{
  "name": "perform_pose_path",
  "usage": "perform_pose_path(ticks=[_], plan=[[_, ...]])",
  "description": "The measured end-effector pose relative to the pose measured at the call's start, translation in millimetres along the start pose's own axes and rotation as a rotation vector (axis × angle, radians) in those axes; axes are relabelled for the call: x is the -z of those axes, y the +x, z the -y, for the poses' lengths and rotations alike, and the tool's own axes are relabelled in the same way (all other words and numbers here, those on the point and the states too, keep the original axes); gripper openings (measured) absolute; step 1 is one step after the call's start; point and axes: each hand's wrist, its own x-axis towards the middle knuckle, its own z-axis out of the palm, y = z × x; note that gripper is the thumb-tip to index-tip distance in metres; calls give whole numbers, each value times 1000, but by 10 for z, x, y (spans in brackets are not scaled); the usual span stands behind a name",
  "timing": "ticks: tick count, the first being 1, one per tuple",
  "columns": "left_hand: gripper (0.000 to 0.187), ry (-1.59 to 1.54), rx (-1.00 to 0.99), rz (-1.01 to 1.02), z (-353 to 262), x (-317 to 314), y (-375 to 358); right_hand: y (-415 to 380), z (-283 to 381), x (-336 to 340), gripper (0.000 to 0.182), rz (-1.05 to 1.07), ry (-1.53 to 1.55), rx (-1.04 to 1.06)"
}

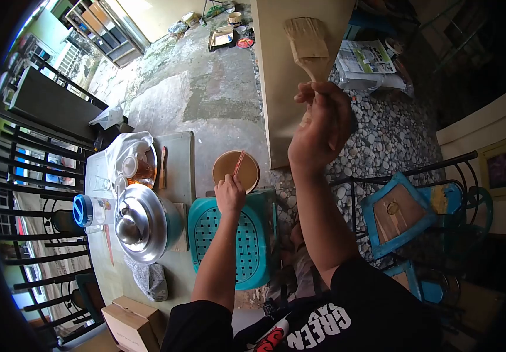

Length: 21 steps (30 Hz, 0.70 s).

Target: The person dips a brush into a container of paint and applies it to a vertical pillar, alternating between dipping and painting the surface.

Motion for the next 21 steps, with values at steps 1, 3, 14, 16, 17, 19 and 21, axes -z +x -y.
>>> perform_pose_path(ticks=[1,3,14,16,17,19,21], plan=[[25,2,0,9,-1,0,-1,0,19,28,15,2,24,33],[25,-3,1,4,24,-19,6,-35,-9,101,16,1,7,57],[23,-18,-24,-9,27,-39,6,-831,-1104,831,10,-119,-222,-397],[23,-22,-24,-19,28,-39,8,-925,-1137,934,10,-125,-223,-418],[23,-23,-24,-18,28,-37,9,-967,-1135,974,10,-165,-206,-443],[24,-17,-8,-4,19,-31,11,-1021,-1152,1052,10,-216,-219,-477],[24,-14,2,0,-1,-23,16,-1004,-1237,1094,9,-227,-240,-507]])
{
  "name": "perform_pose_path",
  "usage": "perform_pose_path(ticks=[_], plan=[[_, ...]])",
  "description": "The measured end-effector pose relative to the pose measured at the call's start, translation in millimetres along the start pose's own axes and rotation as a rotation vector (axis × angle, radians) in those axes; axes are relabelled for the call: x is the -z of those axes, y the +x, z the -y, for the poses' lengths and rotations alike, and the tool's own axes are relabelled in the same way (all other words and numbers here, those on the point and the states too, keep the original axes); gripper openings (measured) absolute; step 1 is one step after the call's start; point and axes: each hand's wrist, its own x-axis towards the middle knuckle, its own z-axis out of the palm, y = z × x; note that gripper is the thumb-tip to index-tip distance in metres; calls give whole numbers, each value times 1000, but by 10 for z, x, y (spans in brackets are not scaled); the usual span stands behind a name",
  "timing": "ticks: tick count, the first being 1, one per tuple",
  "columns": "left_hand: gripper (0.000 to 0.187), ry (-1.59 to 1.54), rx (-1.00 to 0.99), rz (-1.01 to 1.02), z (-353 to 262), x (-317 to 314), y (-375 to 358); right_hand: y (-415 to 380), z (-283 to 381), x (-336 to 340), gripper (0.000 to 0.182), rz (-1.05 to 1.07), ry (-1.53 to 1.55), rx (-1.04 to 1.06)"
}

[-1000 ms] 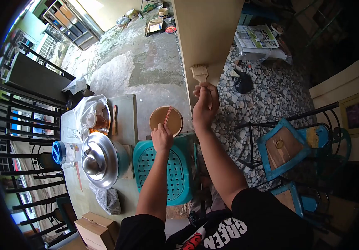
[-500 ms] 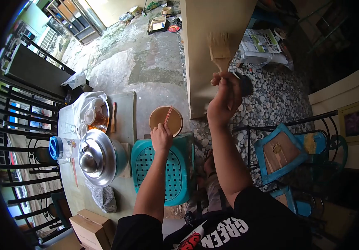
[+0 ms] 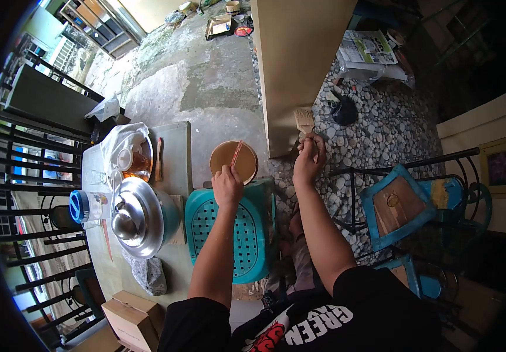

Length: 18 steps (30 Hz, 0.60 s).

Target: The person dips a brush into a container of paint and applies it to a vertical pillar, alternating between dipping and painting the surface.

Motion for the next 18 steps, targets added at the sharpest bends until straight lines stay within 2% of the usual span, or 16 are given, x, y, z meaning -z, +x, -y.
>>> perform_pose_path(ticks=[2,4,7,11,14,18], plan=[[24,4,10,5,3,16,-15,61,65,-74,8,-14,-22,-31],[25,7,6,-5,-13,26,-10,159,312,-208,10,59,124,-13],[25,15,3,-15,13,-9,-11,259,801,-431,11,38,263,14],[26,37,8,-8,15,-18,-19,282,1188,-436,12,130,456,63],[26,19,13,-16,-1,4,-16,285,1332,-350,14,251,576,245],[26,22,36,6,-20,18,-1,270,1280,-337,14,261,581,342]])
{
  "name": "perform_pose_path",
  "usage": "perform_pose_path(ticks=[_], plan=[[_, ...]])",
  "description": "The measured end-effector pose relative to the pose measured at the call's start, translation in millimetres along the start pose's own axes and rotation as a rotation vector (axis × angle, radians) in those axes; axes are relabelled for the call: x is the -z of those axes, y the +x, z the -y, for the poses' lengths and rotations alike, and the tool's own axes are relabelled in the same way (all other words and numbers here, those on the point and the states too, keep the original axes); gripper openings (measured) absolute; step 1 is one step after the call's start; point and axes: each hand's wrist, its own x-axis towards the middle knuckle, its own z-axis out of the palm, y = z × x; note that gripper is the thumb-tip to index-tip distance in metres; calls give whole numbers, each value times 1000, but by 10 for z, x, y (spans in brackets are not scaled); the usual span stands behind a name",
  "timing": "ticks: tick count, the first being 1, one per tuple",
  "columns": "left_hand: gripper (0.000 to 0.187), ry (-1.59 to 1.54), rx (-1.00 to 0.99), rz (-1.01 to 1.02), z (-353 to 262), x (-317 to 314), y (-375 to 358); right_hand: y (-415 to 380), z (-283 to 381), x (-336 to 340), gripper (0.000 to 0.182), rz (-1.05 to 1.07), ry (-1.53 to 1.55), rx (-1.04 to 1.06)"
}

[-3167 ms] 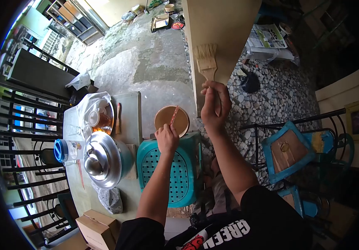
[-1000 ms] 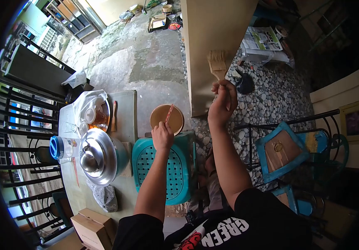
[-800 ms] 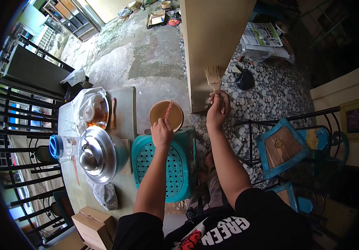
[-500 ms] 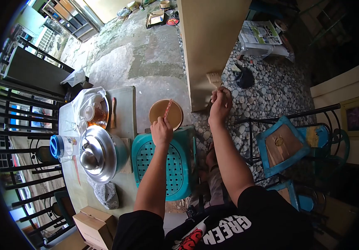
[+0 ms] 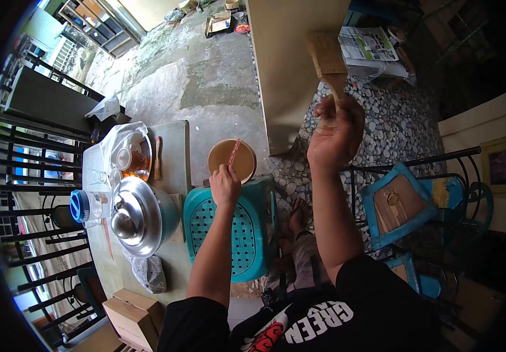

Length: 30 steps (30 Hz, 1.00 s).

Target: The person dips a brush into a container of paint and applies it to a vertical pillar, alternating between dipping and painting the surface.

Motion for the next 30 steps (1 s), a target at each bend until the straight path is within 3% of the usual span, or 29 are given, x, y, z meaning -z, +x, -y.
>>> perform_pose_path(ticks=[4,12,15,19,23,30], plan=[[26,8,-8,-4,9,-14,-4,-252,-433,348,10,66,-366,-82],[25,-1,-23,-2,10,-3,-13,-747,-781,1039,10,48,-512,-241],[24,6,-42,-40,7,-1,-19,-728,-738,1125,10,-123,-503,-338],[23,-1,-41,-63,-14,17,-19,-408,-661,1016,10,-124,-470,-329],[24,12,-22,-31,-36,58,-17,18,-313,445,12,-215,-322,-257],[27,5,3,3,-48,86,-8,358,252,37,16,8,-141,-15]])
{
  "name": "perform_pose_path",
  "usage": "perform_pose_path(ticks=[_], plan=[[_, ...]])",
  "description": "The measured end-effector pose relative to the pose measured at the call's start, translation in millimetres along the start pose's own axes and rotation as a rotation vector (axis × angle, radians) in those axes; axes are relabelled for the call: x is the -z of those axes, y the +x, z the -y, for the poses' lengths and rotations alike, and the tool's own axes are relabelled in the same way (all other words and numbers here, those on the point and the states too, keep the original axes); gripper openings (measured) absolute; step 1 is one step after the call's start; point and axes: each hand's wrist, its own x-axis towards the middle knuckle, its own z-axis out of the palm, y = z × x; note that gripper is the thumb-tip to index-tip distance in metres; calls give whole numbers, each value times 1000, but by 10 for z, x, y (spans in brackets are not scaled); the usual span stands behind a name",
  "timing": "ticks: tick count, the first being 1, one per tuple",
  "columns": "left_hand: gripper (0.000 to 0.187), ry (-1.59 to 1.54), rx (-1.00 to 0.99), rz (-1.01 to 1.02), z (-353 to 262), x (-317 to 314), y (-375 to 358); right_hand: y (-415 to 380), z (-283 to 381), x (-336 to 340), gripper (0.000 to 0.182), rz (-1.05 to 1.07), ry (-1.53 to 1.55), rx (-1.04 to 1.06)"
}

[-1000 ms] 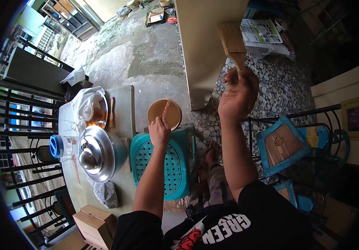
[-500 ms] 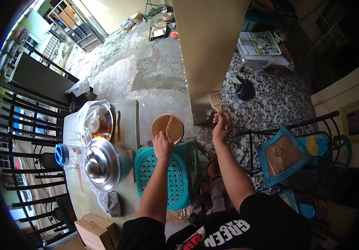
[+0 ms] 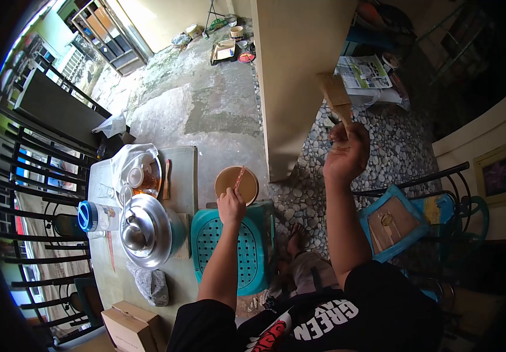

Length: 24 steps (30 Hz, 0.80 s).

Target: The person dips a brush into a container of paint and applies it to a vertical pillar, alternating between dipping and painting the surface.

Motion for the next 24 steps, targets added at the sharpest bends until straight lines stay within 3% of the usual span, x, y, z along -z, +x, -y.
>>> perform_pose_path(ticks=[5,7,11,16,20,24], plan=[[27,7,5,9,6,-1,12,-116,-112,101,16,94,-51,92],[27,9,8,16,11,-18,7,-258,-428,266,16,32,-263,-50],[26,-8,-10,-17,0,-13,33,-714,-1029,727,12,16,-369,-168],[26,-11,-5,-15,4,-18,17,-1056,-1116,904,11,-20,-451,-298],[26,-6,-6,-8,21,-30,9,-1135,-1145,635,10,-126,-320,-444],[26,-6,-2,0,21,-25,2,-848,-912,-5,11,-113,-265,-417]])
